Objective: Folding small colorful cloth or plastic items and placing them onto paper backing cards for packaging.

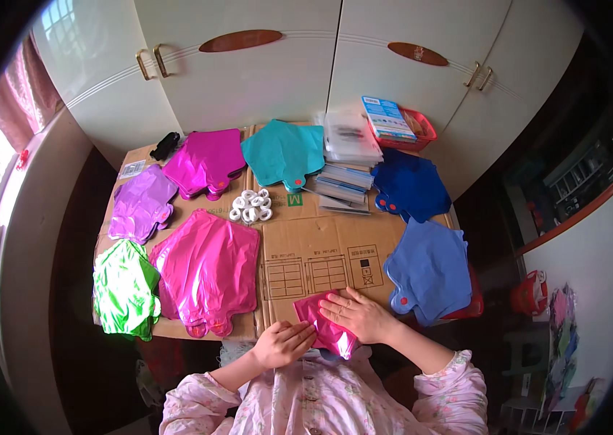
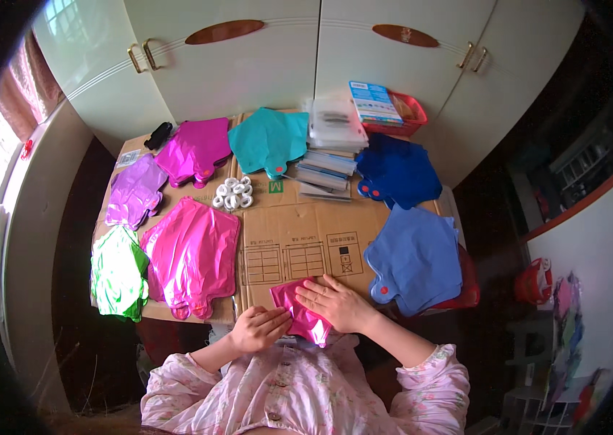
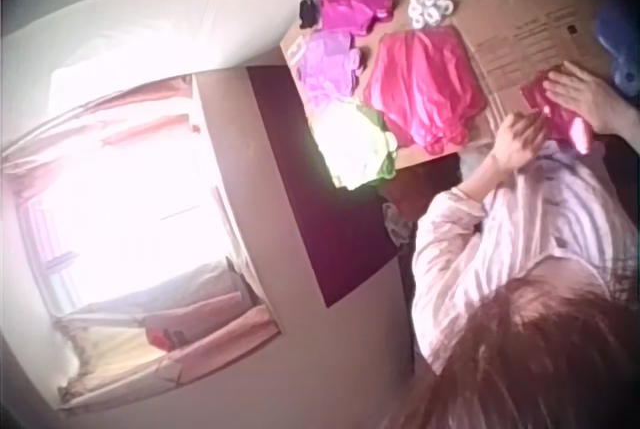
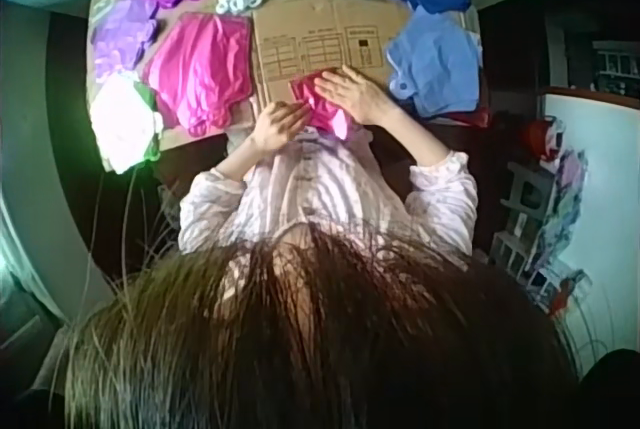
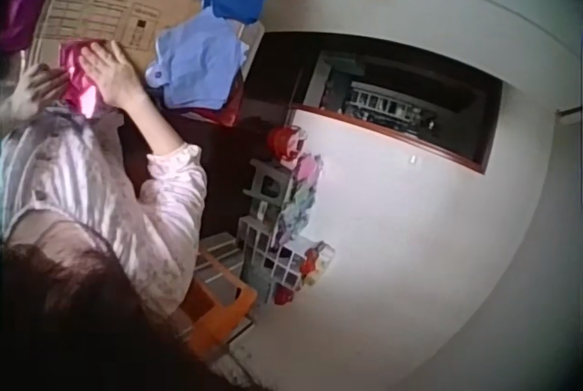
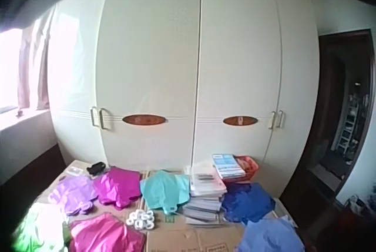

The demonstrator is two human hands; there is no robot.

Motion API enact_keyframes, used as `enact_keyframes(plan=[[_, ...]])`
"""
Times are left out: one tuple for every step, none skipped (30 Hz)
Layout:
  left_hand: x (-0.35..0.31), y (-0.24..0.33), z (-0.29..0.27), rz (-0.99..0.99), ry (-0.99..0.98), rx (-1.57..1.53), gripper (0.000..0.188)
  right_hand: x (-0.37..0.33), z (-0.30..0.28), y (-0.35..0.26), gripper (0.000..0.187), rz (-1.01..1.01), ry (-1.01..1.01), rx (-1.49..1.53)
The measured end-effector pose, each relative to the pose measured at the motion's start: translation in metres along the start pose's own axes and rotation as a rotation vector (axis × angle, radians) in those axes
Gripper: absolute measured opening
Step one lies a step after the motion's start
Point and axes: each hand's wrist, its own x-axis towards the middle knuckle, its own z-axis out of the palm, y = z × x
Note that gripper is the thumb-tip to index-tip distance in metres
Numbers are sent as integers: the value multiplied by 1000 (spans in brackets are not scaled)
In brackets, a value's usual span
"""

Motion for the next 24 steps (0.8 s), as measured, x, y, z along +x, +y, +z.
enact_keyframes(plan=[[2, 0, -1, -4, 45, -28, 25, -1, 1, -1, 45, -25, 32, -56], [3, 1, -2, -9, 91, -56, 24, -3, 1, -2, 44, -9, 59, 54], [6, -1, -4, -11, 137, -80, 24, -3, 0, -2, 42, 4, 89, 161], [6, -1, -4, -109, 172, -149, 26, -2, -2, -2, 40, 17, 119, 268], [6, -1, -3, -207, 207, -218, 28, 0, -6, -5, 28, 10, 315, 329], [10, -2, -6, -302, 240, -288, 30, -1, -10, -7, 25, 90, 335, 473], [14, -4, -17, -405, 243, -302, 19, -2, -14, -8, 22, 170, 353, 618], [14, -5, -20, -529, 236, -417, 15, -2, -19, -11, 19, 250, 370, 762], [13, -6, -24, -653, 229, -530, 11, 0, -33, -16, 13, 416, 261, 757], [15, -6, -28, -778, 220, -643, 8, 0, -34, -16, 13, 417, 272, 878], [19, -7, -32, -813, 279, -719, 5, 0, -33, -15, 13, 416, 282, 999], [18, -8, -32, -850, 305, -769, 4, 0, -33, -16, 13, 414, 292, 1122], [14, -8, -30, -887, 331, -818, 4, 1, -33, -17, 13, 381, 352, 1151], [13, -9, -29, -923, 358, -868, 4, 2, -33, -18, 14, 348, 411, 1179], [14, -8, -34, -912, 364, -880, 6, 3, -32, -20, 14, 317, 468, 1210], [13, -8, -33, -905, 363, -880, 7, 5, -31, -22, 14, 387, 479, 1227], [10, -8, -30, -898, 361, -880, 7, 8, -30, -26, 14, 457, 489, 1242], [9, -8, -30, -893, 359, -879, 8, 10, -29, -29, 15, 527, 499, 1258], [11, -7, -31, -894, 363, -873, 8, 13, -26, -33, 14, 561, 542, 1230], [14, -5, -34, -895, 367, -867, 9, 15, -21, -36, 13, 594, 584, 1201], [16, -5, -35, -897, 373, -859, 9, 17, -18, -38, 13, 625, 626, 1170], [15, -5, -34, -914, 368, -861, 8, 20, -17, -40, 12, 627, 656, 1159], [12, -5, -32, -930, 363, -863, 8, 22, -16, -41, 11, 629, 686, 1147], [9, -6, -29, -947, 359, -866, 8, 23, -16, -42, 11, 631, 715, 1135]])
